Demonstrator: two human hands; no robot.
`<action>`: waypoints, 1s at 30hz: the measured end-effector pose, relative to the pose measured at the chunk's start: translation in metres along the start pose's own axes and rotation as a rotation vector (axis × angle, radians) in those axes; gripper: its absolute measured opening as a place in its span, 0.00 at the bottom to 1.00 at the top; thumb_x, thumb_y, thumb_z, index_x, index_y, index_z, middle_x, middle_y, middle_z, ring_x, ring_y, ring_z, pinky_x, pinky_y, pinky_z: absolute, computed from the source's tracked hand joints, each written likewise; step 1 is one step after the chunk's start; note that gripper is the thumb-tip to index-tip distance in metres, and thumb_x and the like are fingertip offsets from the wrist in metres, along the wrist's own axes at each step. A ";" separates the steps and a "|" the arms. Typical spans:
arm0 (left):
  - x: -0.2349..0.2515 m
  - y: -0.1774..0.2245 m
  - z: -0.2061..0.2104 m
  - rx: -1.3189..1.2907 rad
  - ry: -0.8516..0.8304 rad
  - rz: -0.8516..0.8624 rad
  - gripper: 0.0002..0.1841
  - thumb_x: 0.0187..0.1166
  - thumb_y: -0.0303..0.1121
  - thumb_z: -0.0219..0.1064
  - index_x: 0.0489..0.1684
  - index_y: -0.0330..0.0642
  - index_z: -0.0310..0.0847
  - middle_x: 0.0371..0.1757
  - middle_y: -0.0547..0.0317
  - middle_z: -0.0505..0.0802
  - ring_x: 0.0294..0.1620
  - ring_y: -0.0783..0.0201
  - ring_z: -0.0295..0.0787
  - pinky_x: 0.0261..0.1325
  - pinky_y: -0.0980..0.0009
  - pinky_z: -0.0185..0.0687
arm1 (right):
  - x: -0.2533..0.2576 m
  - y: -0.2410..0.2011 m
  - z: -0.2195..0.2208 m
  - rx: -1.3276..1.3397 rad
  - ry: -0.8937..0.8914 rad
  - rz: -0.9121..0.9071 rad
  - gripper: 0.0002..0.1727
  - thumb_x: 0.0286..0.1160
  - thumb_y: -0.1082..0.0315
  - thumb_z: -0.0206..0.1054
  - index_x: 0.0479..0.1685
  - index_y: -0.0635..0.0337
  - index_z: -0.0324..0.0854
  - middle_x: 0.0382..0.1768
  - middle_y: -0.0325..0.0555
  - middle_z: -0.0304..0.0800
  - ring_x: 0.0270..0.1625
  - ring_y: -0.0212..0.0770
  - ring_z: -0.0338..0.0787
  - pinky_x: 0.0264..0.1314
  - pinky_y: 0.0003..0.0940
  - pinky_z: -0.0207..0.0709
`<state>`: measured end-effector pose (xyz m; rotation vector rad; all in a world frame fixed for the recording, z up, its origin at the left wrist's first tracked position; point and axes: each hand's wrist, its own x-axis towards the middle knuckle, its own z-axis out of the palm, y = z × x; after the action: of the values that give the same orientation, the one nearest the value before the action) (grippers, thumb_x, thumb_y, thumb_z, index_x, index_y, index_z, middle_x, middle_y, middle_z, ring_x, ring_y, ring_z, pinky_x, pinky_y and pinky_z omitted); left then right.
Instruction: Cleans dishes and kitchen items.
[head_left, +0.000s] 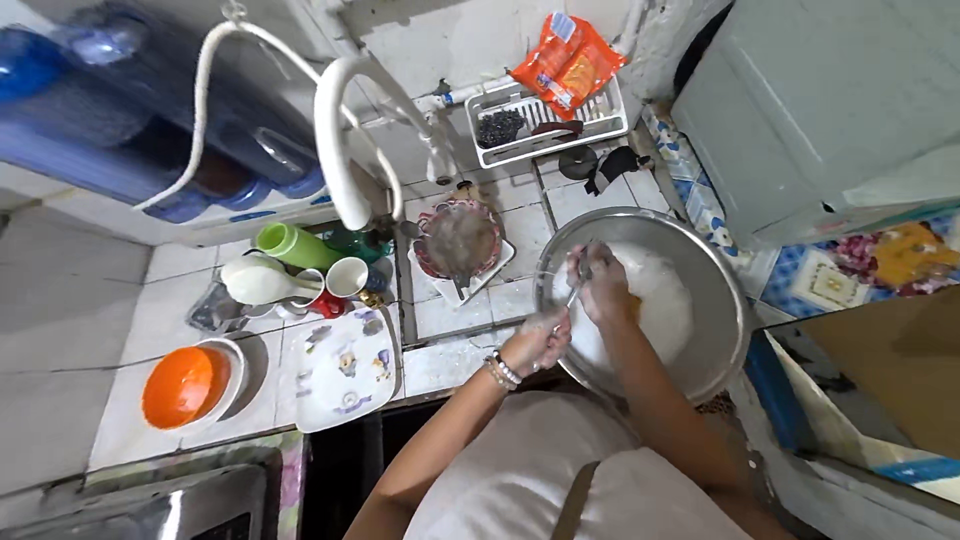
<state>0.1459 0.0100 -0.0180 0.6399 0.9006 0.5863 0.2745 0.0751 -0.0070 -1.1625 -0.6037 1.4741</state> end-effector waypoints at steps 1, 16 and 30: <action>-0.007 -0.002 -0.005 0.006 0.012 0.009 0.24 0.97 0.43 0.36 0.23 0.51 0.66 0.12 0.74 0.70 0.06 0.81 0.56 0.09 0.85 0.51 | 0.001 0.004 0.011 0.126 -0.016 0.023 0.20 0.98 0.59 0.39 0.41 0.55 0.73 0.19 0.29 0.74 0.15 0.23 0.70 0.20 0.16 0.67; -0.149 -0.041 -0.143 -0.097 0.564 0.215 0.15 0.86 0.27 0.54 0.25 0.46 0.78 0.12 0.75 0.74 0.08 0.83 0.62 0.11 0.87 0.57 | -0.051 0.101 0.197 0.355 -0.562 0.320 0.28 0.86 0.67 0.41 0.06 0.41 0.58 0.04 0.24 0.57 0.09 0.23 0.59 0.17 0.19 0.58; -0.239 -0.083 -0.213 -0.424 0.710 0.310 0.25 0.86 0.28 0.38 0.10 0.54 0.63 0.08 0.73 0.70 0.05 0.81 0.59 0.09 0.85 0.53 | -0.020 0.191 0.396 -0.607 -0.985 -0.240 0.19 0.90 0.67 0.57 0.64 0.79 0.77 0.58 0.68 0.85 0.60 0.50 0.86 0.67 0.44 0.77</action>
<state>-0.1367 -0.1582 -0.0524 0.1692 1.2897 1.2923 -0.1654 0.0954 -0.0118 -0.6679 -1.8926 1.6457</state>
